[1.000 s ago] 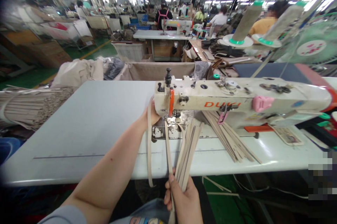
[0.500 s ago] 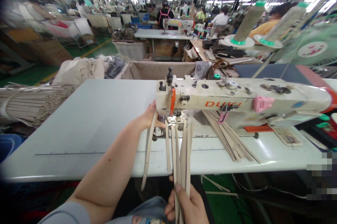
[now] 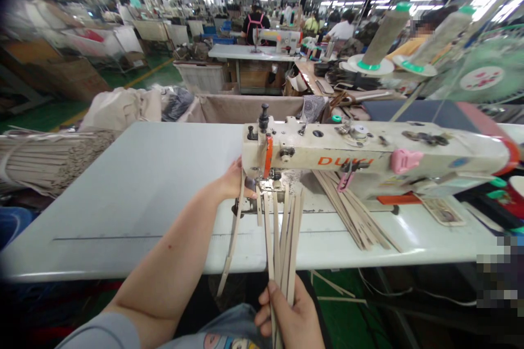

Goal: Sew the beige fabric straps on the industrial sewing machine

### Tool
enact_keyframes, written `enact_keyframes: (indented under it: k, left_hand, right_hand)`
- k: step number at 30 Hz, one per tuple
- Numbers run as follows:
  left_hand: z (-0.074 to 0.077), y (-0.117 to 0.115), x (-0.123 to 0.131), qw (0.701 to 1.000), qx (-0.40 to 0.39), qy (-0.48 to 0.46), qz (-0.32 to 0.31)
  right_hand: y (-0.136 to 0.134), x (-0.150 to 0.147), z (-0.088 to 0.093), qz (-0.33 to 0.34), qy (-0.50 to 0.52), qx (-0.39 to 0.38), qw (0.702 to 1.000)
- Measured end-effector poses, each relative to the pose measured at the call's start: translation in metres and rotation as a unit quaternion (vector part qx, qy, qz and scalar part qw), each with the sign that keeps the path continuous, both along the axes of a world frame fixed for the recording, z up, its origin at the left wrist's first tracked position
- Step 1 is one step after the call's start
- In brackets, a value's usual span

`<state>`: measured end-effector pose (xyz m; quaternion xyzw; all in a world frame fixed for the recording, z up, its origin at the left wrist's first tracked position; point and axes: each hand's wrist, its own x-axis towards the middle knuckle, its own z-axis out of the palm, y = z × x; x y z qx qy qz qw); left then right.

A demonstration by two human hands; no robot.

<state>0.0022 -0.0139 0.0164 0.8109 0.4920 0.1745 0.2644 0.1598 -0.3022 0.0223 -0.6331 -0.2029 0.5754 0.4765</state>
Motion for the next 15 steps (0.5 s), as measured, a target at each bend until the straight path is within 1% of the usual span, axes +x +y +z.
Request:
enact_keyframes:
  k: [4,7,10,15]
  left_hand:
    - [0.0007,-0.0002,0.0007,0.999,0.005,0.049,-0.022]
    - [0.0017,-0.0003,0.0006,0.998,0.009,0.057,-0.024]
    - [-0.0001,0.001,0.0005,0.998,0.018,0.058,-0.015]
    - [-0.0076,0.0064,-0.001,0.999,0.018,0.045,0.012]
  right_hand:
    - [0.0007,-0.001,0.0026,-0.008,0.007,-0.004,1.0]
    - [0.0011,-0.0022,0.0042,-0.013,0.018,-0.005,1.0]
    - [0.0011,-0.0023,0.0044,-0.011,0.017,-0.003,1.0]
    - [0.0007,-0.0015,0.0022,-0.005,0.007,-0.003,1.0]
